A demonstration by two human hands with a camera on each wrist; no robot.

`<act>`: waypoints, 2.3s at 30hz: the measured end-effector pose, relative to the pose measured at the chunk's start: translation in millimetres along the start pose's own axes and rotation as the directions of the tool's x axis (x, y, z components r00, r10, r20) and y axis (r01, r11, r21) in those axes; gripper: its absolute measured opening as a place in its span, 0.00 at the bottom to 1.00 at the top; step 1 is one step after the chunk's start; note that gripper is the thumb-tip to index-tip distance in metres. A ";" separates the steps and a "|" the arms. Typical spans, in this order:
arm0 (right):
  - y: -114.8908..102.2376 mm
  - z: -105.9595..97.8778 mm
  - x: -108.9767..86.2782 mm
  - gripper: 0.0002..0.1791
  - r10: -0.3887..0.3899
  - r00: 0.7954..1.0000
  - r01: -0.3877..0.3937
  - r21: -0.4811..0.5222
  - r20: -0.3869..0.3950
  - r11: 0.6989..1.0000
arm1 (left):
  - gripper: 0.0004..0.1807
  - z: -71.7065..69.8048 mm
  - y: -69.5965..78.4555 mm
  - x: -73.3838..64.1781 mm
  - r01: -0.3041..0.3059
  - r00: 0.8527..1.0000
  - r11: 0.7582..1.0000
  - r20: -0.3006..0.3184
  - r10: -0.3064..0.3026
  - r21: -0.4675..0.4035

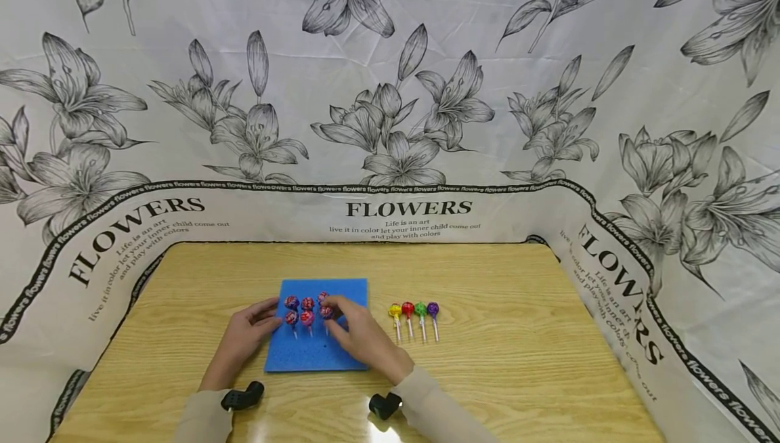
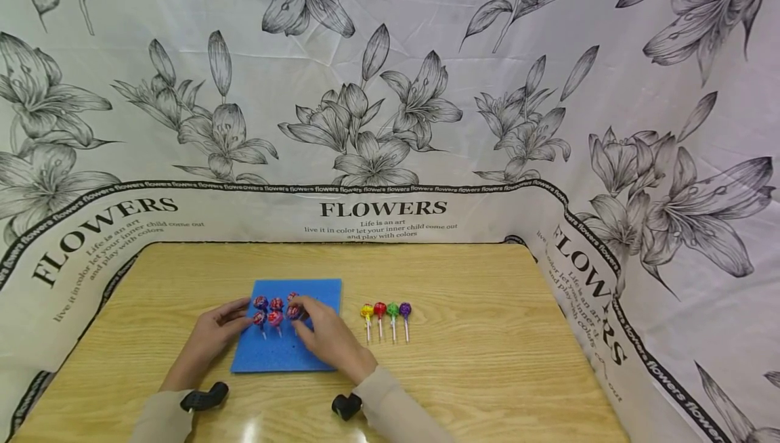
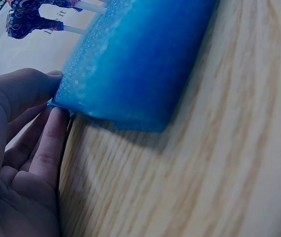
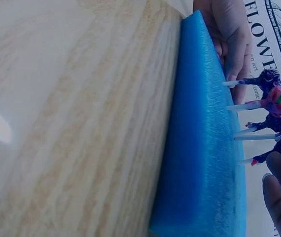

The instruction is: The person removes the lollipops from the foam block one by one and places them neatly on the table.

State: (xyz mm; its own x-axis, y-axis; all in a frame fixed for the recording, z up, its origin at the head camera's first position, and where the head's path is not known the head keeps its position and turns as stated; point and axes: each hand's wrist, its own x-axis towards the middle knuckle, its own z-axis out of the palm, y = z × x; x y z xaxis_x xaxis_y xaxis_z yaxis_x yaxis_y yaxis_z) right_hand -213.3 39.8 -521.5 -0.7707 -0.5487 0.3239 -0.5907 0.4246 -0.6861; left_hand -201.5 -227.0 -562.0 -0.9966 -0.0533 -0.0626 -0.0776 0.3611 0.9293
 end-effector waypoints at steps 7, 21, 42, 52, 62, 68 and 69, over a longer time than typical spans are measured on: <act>-0.6 -12.4 -1.9 0.17 -0.001 0.999 0.001 0.018 -0.041 1.000 | 0.29 0.9 -0.7 1.0 -0.001 1.000 1.000 -0.002 0.001 0.006; 22.0 -53.3 -25.2 0.19 0.026 0.994 -0.031 -0.054 -0.103 0.998 | 0.29 0.1 -1.8 1.2 0.012 1.000 1.000 -0.008 -0.012 0.014; 56.8 -129.2 -75.6 0.18 0.140 0.968 -0.175 -0.161 -0.208 0.971 | 0.30 0.0 -4.5 1.6 0.025 1.000 0.999 -0.003 -0.025 0.021; 70.4 -146.7 -95.7 0.18 0.144 0.951 -0.208 -0.221 -0.274 0.953 | 0.29 1.0 -2.0 -1.2 0.031 0.999 0.999 -0.009 -0.031 0.008; 85.1 -154.7 -107.7 0.18 0.162 0.939 -0.242 -0.249 -0.305 0.938 | 0.29 1.5 -1.5 -0.6 0.040 0.999 0.999 -0.007 -0.040 0.013; 94.7 -156.6 -112.2 0.18 0.244 0.928 -0.308 -0.212 -0.282 0.927 | 0.29 1.5 -2.2 -1.3 0.037 0.999 0.999 -0.010 -0.037 0.017; 96.3 -156.3 -112.6 0.18 0.253 0.927 -0.315 -0.208 -0.278 0.926 | 0.29 1.5 -2.3 -1.5 0.036 0.999 0.999 -0.010 -0.036 0.019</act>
State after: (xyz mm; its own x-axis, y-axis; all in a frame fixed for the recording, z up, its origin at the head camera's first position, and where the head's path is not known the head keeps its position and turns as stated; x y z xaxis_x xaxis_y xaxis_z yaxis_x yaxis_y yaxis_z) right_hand -220.8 255.0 -522.3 -0.9300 -0.2010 0.3076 -0.3538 0.7159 -0.6019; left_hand -199.9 -226.4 -564.5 -0.9929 -0.0756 -0.0919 -0.1138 0.3768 0.9193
